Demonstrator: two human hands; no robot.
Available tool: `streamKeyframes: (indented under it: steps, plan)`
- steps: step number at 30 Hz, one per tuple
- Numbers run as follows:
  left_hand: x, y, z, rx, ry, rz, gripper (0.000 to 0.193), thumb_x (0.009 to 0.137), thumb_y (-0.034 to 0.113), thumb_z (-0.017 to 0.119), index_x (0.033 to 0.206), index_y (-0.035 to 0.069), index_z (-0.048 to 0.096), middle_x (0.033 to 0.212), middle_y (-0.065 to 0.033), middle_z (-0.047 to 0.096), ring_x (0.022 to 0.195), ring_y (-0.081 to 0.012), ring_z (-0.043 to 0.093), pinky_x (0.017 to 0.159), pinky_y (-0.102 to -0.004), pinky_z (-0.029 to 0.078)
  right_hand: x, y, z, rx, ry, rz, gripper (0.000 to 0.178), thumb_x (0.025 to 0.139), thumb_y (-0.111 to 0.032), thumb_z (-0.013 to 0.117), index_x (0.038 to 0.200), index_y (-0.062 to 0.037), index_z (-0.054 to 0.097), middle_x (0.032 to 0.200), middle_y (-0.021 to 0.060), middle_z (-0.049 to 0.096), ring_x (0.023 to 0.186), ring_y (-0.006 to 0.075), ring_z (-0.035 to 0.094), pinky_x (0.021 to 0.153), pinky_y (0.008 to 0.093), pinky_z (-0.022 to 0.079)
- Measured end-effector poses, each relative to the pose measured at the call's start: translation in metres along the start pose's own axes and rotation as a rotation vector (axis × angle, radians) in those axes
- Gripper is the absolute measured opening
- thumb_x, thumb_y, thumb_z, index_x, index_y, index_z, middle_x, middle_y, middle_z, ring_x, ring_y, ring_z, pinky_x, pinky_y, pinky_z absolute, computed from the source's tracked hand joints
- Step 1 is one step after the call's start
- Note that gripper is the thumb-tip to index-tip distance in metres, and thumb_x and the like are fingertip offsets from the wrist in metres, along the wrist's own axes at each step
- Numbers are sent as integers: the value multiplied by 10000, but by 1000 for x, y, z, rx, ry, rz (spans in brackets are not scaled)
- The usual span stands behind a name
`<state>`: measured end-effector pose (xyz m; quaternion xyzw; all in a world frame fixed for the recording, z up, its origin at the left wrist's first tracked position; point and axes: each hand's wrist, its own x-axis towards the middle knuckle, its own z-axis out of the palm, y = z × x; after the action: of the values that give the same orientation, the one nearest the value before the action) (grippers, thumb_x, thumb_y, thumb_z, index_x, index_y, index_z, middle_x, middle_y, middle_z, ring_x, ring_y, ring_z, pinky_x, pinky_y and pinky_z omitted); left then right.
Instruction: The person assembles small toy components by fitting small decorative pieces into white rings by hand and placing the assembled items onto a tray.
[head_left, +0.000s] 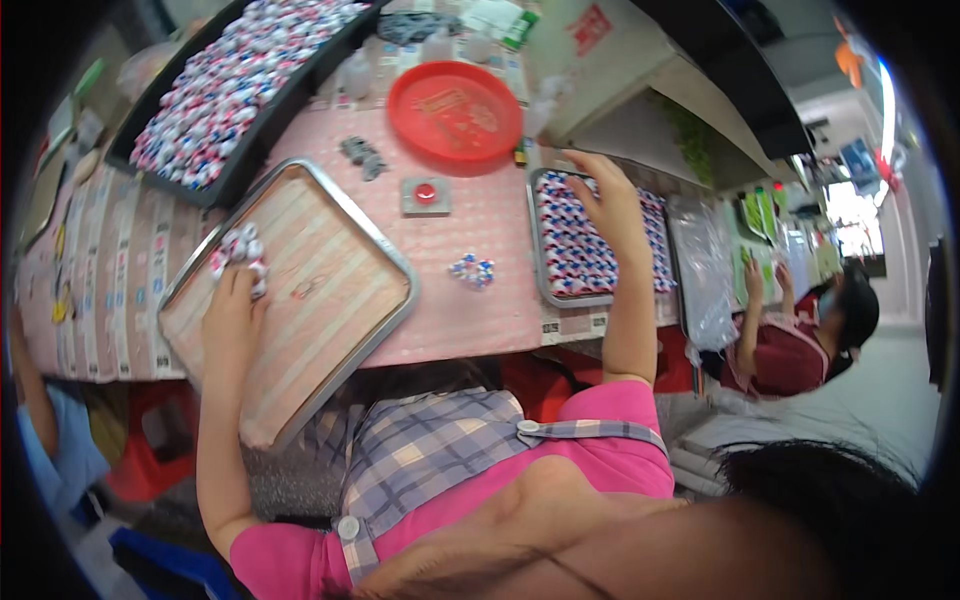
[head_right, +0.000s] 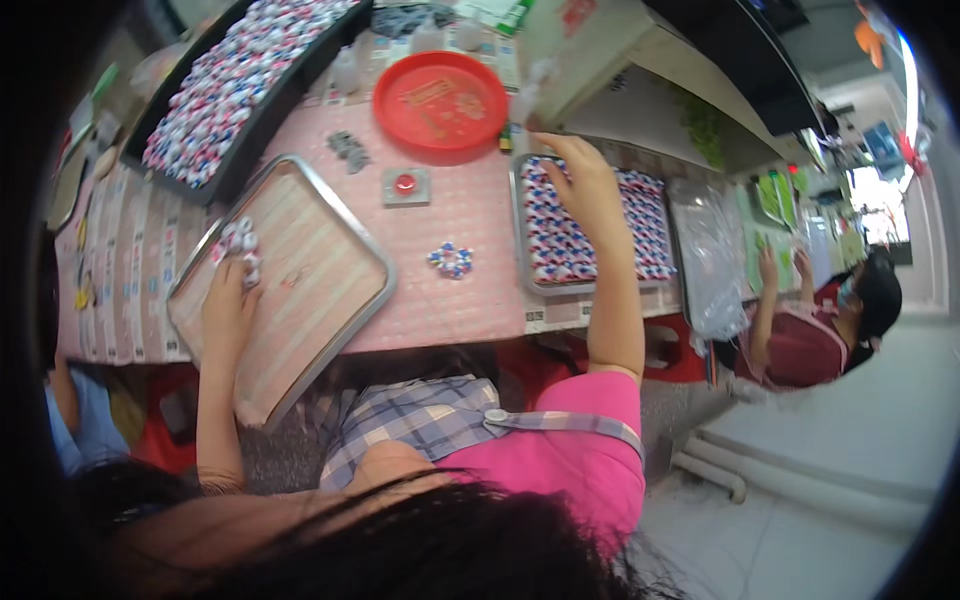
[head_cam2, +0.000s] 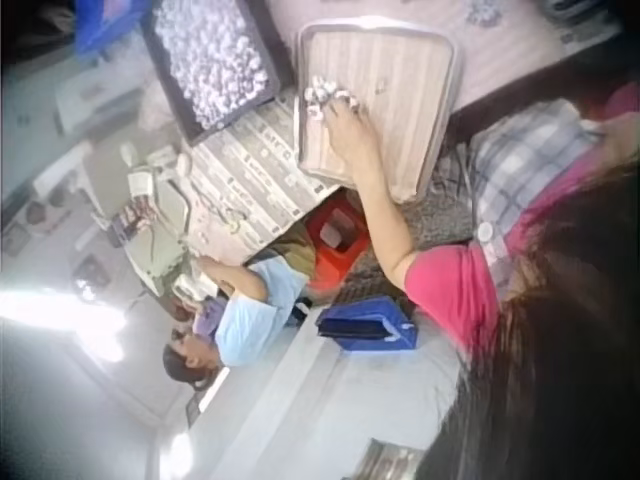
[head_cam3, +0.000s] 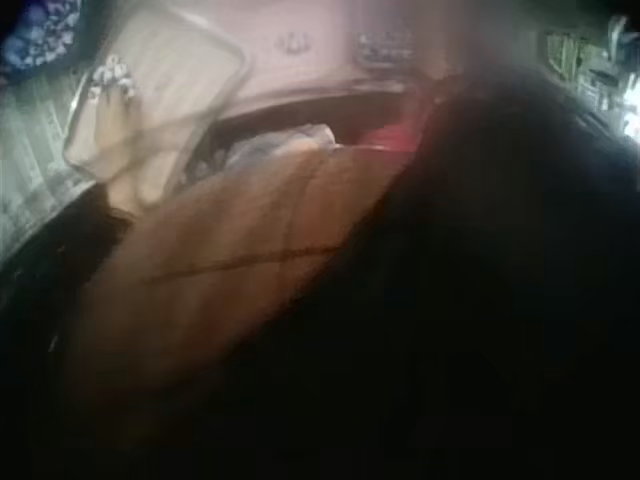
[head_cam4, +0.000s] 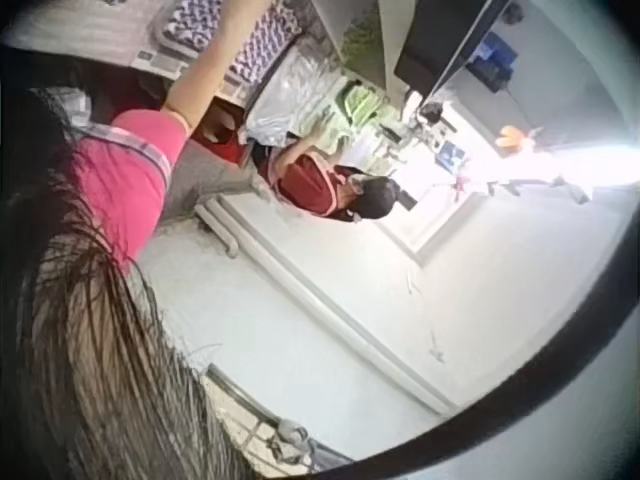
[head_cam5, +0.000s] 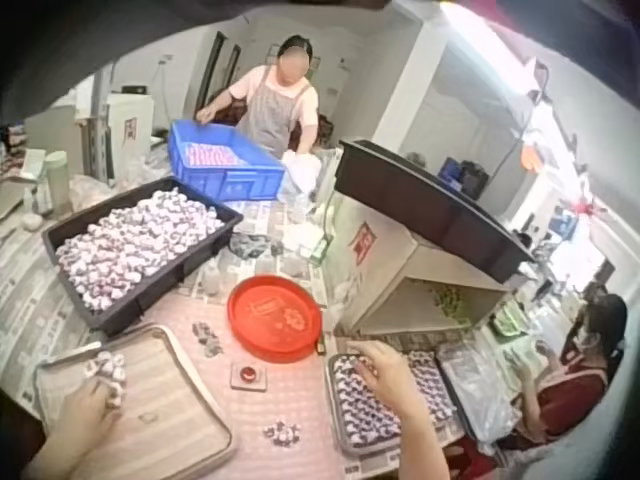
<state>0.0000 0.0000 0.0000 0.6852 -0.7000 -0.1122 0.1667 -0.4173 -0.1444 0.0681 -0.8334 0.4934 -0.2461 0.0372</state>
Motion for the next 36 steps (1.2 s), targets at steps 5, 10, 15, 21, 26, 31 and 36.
streamKeyframes:
  steps: [5, 10, 15, 21, 26, 31, 36]
  plan:
    - [2, 7, 9, -3, 39, -37, 249, 750, 45, 589, 977, 61, 488, 984, -101, 521, 841, -302, 551, 666, -382, 449, -11, 8, -15, 20, 67, 95, 230, 796, -65, 575, 1024, -44, 591, 941, 92, 618, 829, 198, 596, 698, 278, 461]
    - [1, 22, -4, -185, 101, -82, 228, 780, 33, 571, 998, 47, 510, 927, -102, 526, 745, -218, 563, 607, -287, 446, -30, -8, 5, 176, -60, 24, 162, 761, -56, 600, 921, -31, 619, 879, 94, 627, 802, 223, 597, 709, 303, 461]
    - [-5, 58, -19, -473, 161, 7, 215, 784, 10, 569, 997, 23, 542, 923, -77, 494, 782, -167, 542, 617, -233, 452, -36, -27, 43, 250, -275, -154, 132, 741, -91, 611, 863, -41, 619, 835, 97, 617, 808, 259, 582, 702, 340, 455]
    - [-23, 79, 9, -1129, 105, -192, 193, 786, -2, 586, 973, 30, 550, 953, -35, 551, 802, -86, 516, 664, -201, 424, -32, -45, 57, 323, -190, -155, 120, 741, -97, 606, 845, -37, 616, 815, 99, 617, 794, 269, 585, 716, 342, 455]
    - [-13, 105, 25, -1093, 55, -131, 190, 781, -8, 589, 962, 31, 548, 906, -24, 569, 777, -69, 519, 677, -199, 412, -31, -28, 56, 153, -71, -127, 314, 751, -108, 605, 1057, -60, 560, 1124, 137, 528, 1058, 322, 477, 912, 382, 372]
    - [-14, 96, 23, -1087, 75, -168, 189, 782, -16, 583, 962, 27, 547, 927, -25, 566, 790, -68, 509, 709, -199, 399, -34, 9, 53, -143, 100, 159, 549, 761, -153, 605, 1245, 4, 397, 1300, 247, 346, 1202, 373, 346, 988, 400, 301]
    - [-13, 93, 25, -1121, 76, -178, 182, 793, -15, 572, 967, 28, 544, 932, -16, 558, 771, -56, 489, 703, -187, 388, -40, 26, 52, -138, 20, 152, 577, 772, -202, 602, 1266, -9, 373, 1292, 271, 338, 1197, 400, 337, 990, 426, 288]
